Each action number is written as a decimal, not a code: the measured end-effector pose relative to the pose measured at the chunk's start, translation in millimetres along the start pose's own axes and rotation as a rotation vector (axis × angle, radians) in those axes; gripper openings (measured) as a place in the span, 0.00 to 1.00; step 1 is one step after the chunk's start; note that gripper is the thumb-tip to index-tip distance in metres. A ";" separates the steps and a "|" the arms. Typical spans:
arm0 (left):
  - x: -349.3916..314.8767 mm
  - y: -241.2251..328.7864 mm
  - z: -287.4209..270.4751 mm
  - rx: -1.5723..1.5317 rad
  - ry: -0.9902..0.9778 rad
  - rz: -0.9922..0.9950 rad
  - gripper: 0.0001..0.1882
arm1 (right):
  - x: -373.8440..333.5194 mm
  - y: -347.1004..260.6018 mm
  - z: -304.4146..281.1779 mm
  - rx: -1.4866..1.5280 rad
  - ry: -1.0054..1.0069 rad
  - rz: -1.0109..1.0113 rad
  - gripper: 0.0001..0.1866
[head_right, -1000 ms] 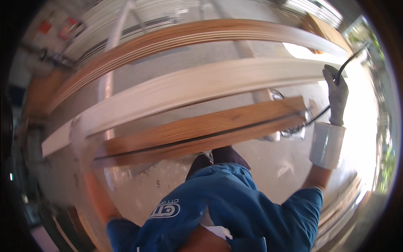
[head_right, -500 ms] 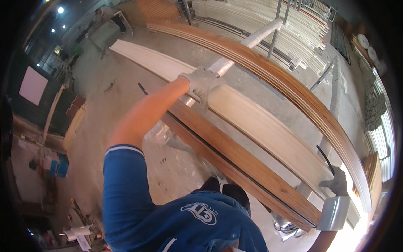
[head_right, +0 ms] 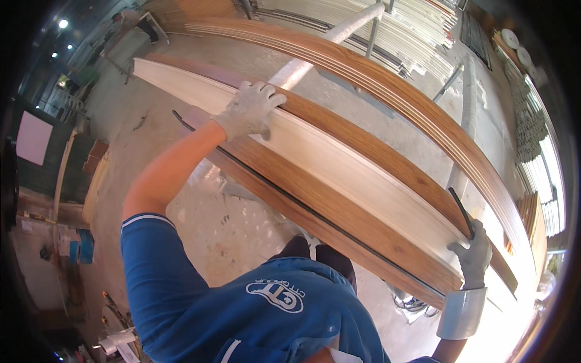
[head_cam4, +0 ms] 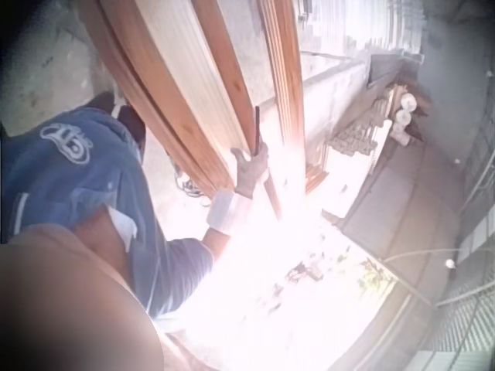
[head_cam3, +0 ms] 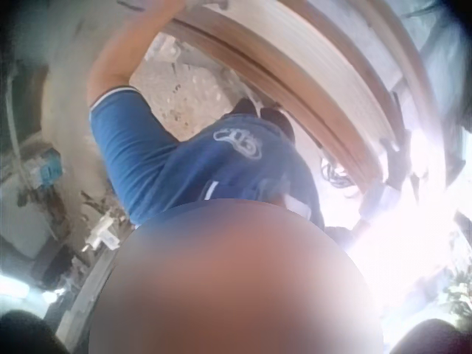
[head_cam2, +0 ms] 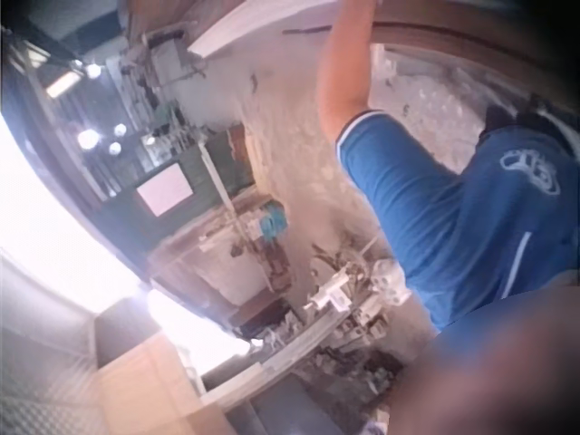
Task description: The person retrieves a bundle of wooden planks, then uses a strap and a tensioning tool to secure the bundle. The person repeatedly tightens the strap around the planks and adjusts the bundle to ensure it is held firmly.
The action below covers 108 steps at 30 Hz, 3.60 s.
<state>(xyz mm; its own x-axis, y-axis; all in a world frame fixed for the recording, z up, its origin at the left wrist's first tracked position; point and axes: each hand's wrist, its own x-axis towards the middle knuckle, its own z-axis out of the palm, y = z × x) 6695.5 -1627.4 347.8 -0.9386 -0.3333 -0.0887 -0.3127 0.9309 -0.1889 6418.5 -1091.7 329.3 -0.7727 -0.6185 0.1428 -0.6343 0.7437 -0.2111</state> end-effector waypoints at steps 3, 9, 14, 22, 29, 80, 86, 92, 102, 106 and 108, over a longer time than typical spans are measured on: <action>2.3 1.7 0.7 0.067 -0.077 -0.001 0.42 | -6.4 -5.0 -2.2 -0.169 -0.070 -0.034 0.35; -8.8 -0.1 1.4 0.088 0.124 0.079 0.28 | -21.0 -4.3 -10.6 -0.196 -0.039 -0.082 0.21; -59.2 2.8 25.7 0.116 0.146 0.158 0.13 | -70.1 -9.5 10.3 -0.328 0.096 -0.109 0.14; -75.2 -1.4 -5.5 -0.158 0.027 0.165 0.22 | -73.9 -16.8 -28.7 0.137 -0.190 -0.070 0.15; 20.7 34.3 1.1 -0.181 -0.296 0.088 0.42 | -51.8 -12.8 0.5 0.220 -0.229 -0.055 0.15; -34.3 101.8 40.3 -0.506 0.410 0.162 0.27 | -93.9 28.0 51.4 0.017 0.170 0.218 0.15; -45.7 87.8 47.8 -0.585 0.181 0.044 0.24 | -94.8 38.0 57.7 -0.004 0.142 0.297 0.19; -44.2 96.0 39.8 -0.631 0.339 0.148 0.20 | -96.1 5.0 47.3 -0.068 0.173 0.340 0.17; -43.9 101.9 43.5 -0.517 0.304 0.095 0.26 | -188.6 15.1 -22.2 0.927 0.743 0.610 0.16; -43.9 103.7 48.9 -0.559 0.337 0.129 0.27 | -236.9 24.9 -30.7 0.880 0.885 0.751 0.17; -44.6 110.1 42.7 -0.595 0.309 0.150 0.27 | -256.8 30.7 -34.2 0.834 0.875 0.747 0.17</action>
<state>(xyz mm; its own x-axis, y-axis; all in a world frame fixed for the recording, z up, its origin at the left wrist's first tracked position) 6709.1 -1516.4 289.2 -0.9488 -0.2185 0.2282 -0.1197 0.9170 0.3804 6596.6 -901.4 319.2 -0.8749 0.4296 0.2238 -0.1147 0.2651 -0.9574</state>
